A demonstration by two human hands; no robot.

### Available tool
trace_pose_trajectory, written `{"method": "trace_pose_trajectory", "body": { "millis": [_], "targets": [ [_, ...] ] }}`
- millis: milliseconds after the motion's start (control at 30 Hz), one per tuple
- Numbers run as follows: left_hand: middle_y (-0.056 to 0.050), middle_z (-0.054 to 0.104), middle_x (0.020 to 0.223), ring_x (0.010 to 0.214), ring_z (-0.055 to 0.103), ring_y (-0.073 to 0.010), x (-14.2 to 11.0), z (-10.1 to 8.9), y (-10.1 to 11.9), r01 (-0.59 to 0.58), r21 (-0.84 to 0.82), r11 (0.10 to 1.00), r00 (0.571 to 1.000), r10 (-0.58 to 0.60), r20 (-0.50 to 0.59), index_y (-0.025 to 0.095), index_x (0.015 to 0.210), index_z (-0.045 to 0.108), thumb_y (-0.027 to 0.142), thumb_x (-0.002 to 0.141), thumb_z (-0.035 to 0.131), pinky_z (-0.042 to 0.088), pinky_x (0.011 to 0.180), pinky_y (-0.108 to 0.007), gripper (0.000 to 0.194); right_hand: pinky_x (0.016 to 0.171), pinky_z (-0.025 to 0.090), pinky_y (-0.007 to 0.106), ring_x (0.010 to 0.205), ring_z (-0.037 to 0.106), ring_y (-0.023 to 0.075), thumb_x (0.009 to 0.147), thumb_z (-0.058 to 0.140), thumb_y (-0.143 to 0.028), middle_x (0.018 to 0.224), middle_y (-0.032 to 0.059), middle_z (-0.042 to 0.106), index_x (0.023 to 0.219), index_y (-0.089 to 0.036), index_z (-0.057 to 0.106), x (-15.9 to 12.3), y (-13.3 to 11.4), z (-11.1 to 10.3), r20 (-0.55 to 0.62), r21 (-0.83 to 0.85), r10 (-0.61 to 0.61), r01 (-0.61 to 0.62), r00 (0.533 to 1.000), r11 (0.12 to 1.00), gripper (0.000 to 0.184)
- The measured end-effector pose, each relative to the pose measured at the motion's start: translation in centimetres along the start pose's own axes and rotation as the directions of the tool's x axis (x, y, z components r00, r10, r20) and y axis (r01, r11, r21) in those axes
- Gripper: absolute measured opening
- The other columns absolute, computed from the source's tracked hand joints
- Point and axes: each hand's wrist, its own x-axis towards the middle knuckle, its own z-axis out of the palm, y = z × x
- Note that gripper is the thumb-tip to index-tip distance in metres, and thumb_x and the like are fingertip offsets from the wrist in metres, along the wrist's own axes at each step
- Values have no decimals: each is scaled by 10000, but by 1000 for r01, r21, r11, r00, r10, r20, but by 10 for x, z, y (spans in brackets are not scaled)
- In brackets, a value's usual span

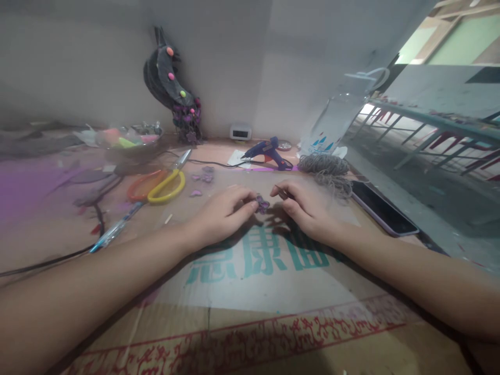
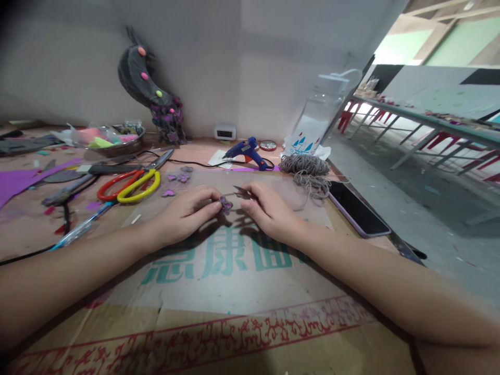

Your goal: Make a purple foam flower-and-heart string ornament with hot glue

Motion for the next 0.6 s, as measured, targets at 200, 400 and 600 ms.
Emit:
{"method": "trace_pose_trajectory", "body": {
  "millis": [200,400,600],
  "targets": [
    [-51,688,956,936,622,-217,0,-1,1,-7,-19,1000,1000,7,-17,188,939,621,289,939,465,471,863,-358,186,771,501,361,884,633,231,1007,443,-305,967,80,679,1159,-186,609,2,3,3,57,-59,-44,47,997,997,255],
    [-54,687,964,936,631,-214,-1,-1,1,13,-34,999,1000,-14,-23,190,955,622,291,941,453,479,861,-359,198,717,471,327,794,609,211,1008,455,-285,837,56,659,1118,-192,670,3,7,0,57,-136,-87,94,995,986,259],
    [-43,685,932,923,635,-217,-1,-1,1,47,-49,998,999,-48,-22,193,928,612,305,939,449,480,845,-356,197,729,471,340,811,607,219,1013,461,-310,861,73,676,1135,-184,674,4,4,-2,101,-134,-117,130,988,983,275]
  ]
}}
